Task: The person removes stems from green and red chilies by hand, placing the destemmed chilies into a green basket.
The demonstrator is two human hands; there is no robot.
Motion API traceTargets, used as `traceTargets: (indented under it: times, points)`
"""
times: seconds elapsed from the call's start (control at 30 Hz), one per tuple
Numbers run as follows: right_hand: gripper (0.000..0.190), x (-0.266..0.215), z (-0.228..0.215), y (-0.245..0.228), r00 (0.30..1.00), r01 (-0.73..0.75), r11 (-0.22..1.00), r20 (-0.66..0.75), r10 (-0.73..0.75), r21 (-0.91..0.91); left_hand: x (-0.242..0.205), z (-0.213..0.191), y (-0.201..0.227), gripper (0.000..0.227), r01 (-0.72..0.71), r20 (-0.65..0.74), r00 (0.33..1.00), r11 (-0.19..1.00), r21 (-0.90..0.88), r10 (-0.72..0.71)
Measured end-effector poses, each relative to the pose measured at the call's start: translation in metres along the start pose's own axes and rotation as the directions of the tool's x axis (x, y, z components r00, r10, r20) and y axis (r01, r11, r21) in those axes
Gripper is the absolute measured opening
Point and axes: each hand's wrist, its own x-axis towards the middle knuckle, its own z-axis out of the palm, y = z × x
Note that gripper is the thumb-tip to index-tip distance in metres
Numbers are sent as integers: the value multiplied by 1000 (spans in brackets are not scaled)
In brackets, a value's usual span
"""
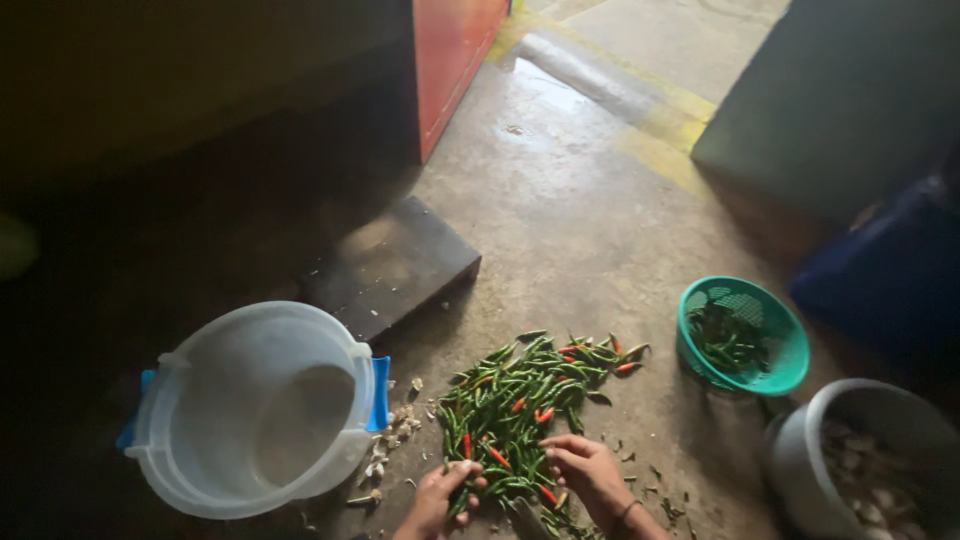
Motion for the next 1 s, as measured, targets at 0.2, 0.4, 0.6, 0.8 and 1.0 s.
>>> traceTargets:
  times: [0.2,0.4,0.6,0.8,1.0]
  points:
    - [30,-53,-17,-5,991,-35,999,129,33,13,-25,84,-18,31,24,240,970,996,85,-44]
    - [27,-60,-31,4,976,197,966,128,-177,-167,-18,109,-50,23,-290,233,945,915,280,228]
    - [19,-61,-44,14,974,213,961,111,-195,-179,-25,121,-52,18,-358,234,928,869,341,291]
    - [9,-42,-70,22,938,-263,948,279,207,182,-35,131,-44,18,-297,221,952,818,493,212]
    - [17,-63,-54,9,961,-200,894,256,100,401,-25,127,-46,19,-321,236,940,865,385,244]
